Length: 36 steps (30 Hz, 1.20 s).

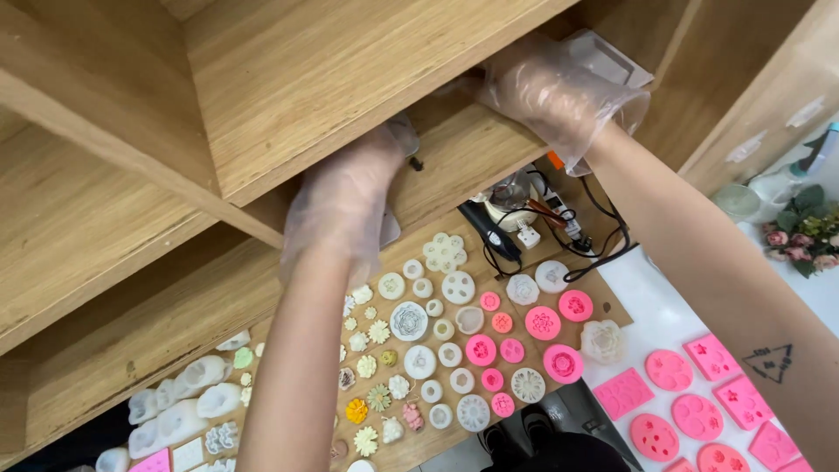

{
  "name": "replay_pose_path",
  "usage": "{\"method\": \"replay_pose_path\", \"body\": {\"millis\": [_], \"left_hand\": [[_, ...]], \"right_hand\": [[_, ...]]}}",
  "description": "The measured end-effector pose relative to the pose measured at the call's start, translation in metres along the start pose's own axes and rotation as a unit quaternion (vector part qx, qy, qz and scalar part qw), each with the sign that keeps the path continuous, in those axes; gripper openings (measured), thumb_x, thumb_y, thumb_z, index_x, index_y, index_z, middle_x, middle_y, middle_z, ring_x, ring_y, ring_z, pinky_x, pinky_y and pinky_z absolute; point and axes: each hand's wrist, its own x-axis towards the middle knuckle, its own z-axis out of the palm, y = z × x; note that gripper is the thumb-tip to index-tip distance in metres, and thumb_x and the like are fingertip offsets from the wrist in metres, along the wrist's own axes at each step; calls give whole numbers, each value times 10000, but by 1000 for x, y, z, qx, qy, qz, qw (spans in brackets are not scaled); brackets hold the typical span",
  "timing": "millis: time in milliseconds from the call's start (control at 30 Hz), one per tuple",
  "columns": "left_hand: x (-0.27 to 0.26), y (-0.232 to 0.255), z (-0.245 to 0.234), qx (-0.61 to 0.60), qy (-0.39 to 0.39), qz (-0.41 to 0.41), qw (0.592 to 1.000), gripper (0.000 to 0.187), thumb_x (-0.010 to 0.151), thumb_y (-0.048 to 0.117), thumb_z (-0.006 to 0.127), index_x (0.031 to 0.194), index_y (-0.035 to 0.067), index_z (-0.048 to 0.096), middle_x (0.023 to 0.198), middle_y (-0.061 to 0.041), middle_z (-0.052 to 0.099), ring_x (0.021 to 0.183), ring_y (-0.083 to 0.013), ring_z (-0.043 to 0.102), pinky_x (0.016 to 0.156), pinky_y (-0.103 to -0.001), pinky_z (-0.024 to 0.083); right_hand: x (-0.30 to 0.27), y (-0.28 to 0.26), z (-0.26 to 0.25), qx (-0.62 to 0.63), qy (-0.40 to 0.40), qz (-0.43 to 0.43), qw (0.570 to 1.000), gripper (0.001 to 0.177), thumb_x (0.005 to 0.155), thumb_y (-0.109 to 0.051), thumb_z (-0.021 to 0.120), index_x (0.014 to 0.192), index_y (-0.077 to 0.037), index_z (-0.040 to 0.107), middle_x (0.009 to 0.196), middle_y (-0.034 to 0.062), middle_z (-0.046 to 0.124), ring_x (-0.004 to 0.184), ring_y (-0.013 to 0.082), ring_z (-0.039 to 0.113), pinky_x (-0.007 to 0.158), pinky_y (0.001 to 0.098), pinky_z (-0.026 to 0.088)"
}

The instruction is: Organizing and inspecting various silicone candle and soap molds on a workbench and shelving unit.

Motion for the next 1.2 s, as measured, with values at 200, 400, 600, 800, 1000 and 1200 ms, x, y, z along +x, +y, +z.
{"method": "replay_pose_path", "body": {"millis": [200,400,600,800,1000,1200], "left_hand": [[-18,-13,23,157,38,28,986,337,918,295,669,1201,113,674,1091,-162,717,995,-336,696,892,-473,546],[8,-44,59,280,266,166,907,233,881,126,697,1106,65,718,1039,-169,746,950,-338,739,871,-449,594],[30,-34,55,200,151,110,962,434,874,261,681,1251,60,609,1202,-227,655,1072,-425,647,881,-543,510],[35,-30,54,158,129,66,977,465,996,468,528,1280,108,605,1274,-194,631,1143,-418,611,949,-576,472],[24,-24,40,115,84,47,989,458,1012,472,494,1270,112,613,1275,-186,632,1140,-413,611,949,-554,486],[19,-25,35,121,73,77,987,429,1026,433,486,1303,125,598,1313,-168,623,1190,-391,595,993,-527,477]], "right_hand": [[13,9,56,108,26,2,994,499,910,-221,766,1345,-60,583,1246,153,656,1152,318,623,979,396,523],[13,25,72,-68,165,-92,980,497,889,-201,829,1316,-27,644,1208,199,694,1073,392,660,863,453,547],[7,27,69,-108,182,-104,972,445,881,-178,804,1280,-35,669,1168,182,706,1023,389,671,830,474,558],[12,35,78,-117,181,-92,972,408,898,-229,797,1243,-40,691,1123,176,720,975,379,687,795,462,563],[9,18,65,-128,147,-70,978,397,932,-308,780,1220,-42,720,1091,159,736,963,356,687,811,457,562],[7,19,65,-153,162,-103,969,417,953,-332,759,1250,-43,718,1139,152,732,1006,335,684,821,442,555]]}}
